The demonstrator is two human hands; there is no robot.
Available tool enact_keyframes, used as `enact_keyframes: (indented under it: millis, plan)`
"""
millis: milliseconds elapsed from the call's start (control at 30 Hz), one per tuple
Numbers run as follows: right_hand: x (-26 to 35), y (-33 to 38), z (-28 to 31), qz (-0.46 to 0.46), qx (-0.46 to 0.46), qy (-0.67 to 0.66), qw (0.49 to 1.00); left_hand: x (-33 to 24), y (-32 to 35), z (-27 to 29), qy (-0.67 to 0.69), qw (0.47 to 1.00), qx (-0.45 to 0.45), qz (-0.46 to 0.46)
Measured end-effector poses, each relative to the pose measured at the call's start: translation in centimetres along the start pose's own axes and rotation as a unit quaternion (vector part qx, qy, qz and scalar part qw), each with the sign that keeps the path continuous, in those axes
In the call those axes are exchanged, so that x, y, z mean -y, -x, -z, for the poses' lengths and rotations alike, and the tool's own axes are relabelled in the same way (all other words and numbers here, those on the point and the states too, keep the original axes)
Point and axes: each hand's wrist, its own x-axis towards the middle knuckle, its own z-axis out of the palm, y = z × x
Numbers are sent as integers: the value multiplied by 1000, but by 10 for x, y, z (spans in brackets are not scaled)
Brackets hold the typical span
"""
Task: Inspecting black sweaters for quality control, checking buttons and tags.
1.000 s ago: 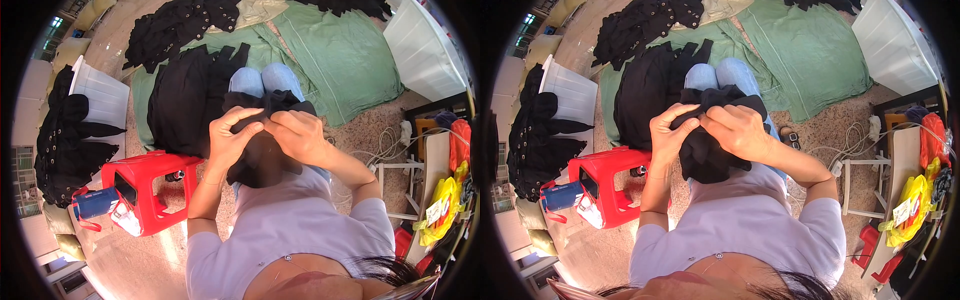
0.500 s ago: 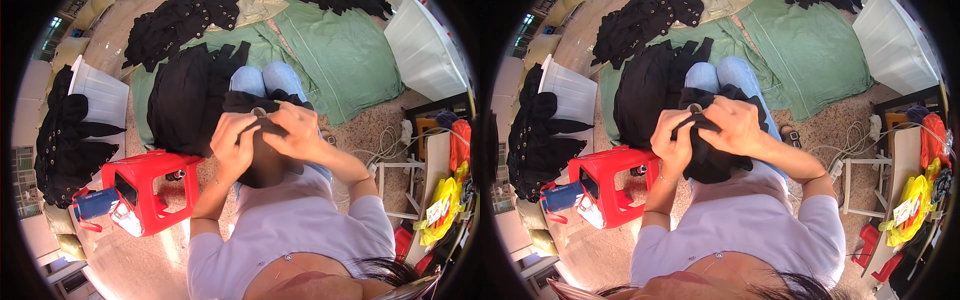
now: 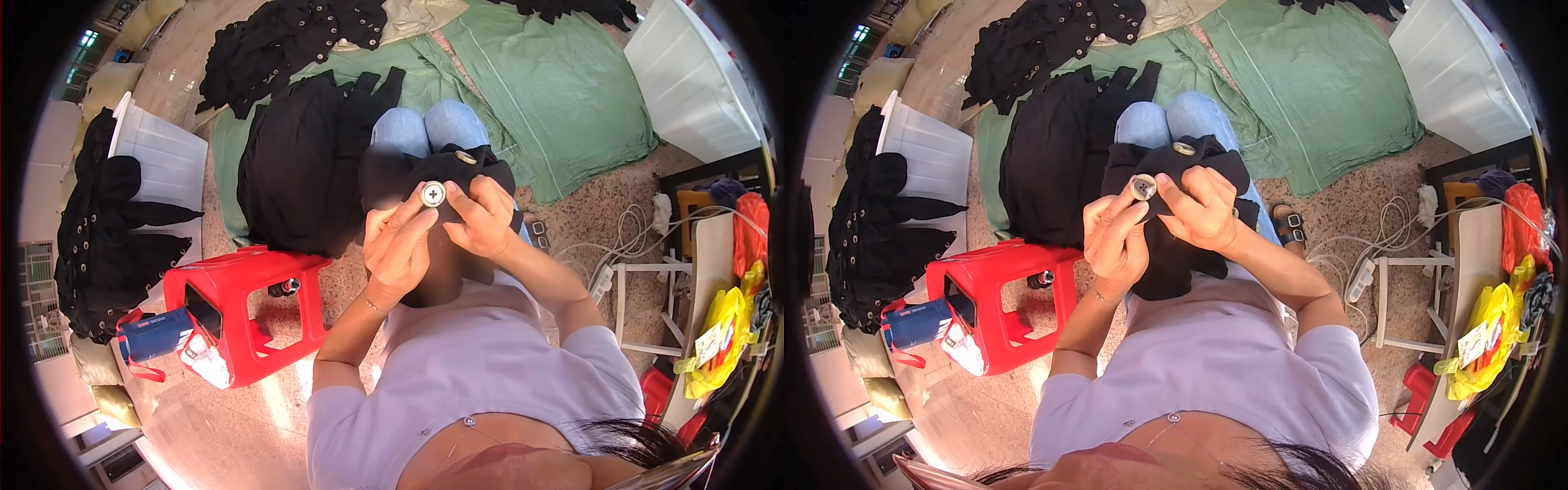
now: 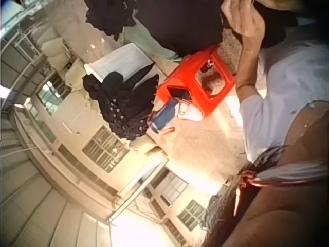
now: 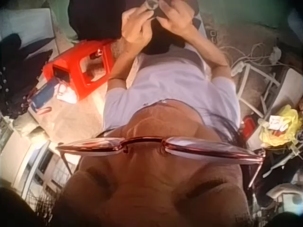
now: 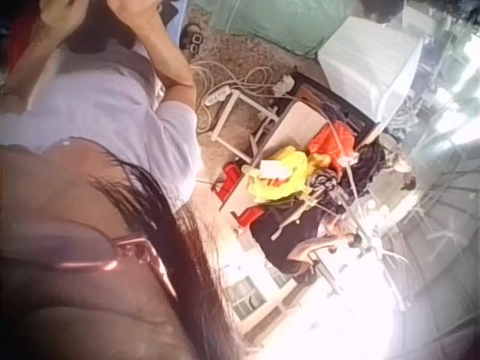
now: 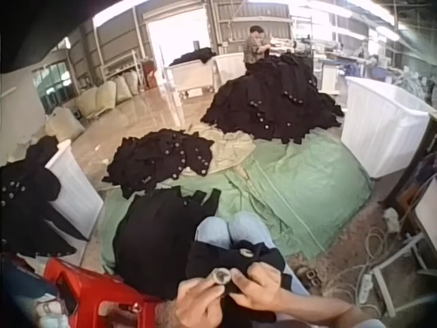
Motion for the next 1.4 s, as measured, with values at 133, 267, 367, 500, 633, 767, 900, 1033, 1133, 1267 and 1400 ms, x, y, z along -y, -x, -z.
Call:
enact_keyframes:
  millis: [133,267,367,500,633,767,900,1033,1133,1267,1400]
  plan:
    - [-6,5,1,5,-2,-3,1000,1,3,-4,-27,999,8,-21]
    - [-8,9,0,7,-6,5,1000,3,3,-6,-47,998,9,-35]
    - [-9,10,0,6,-8,6,1000,4,5,-7,-59,997,7,-42]
    - [-11,13,0,4,-4,3,1000,5,7,-8,-77,996,12,-51]
    - [-12,13,1,7,-6,10,1000,5,7,-9,-82,995,12,-54]
    - [-14,7,3,-2,14,11,1000,11,2,-10,-103,993,14,-48]
    - [-13,-19,25,-148,152,65,975,52,-11,14,-149,982,103,59]
    - [-49,-15,58,-335,203,-134,910,74,-4,46,-98,951,177,233]
    - [-55,-20,78,-415,186,-261,851,84,2,70,162,845,208,465]
    - [-34,-71,125,-276,165,-157,934,40,-44,103,342,809,23,478]
    - [6,-105,144,-174,17,-52,983,29,-82,115,375,864,106,319]
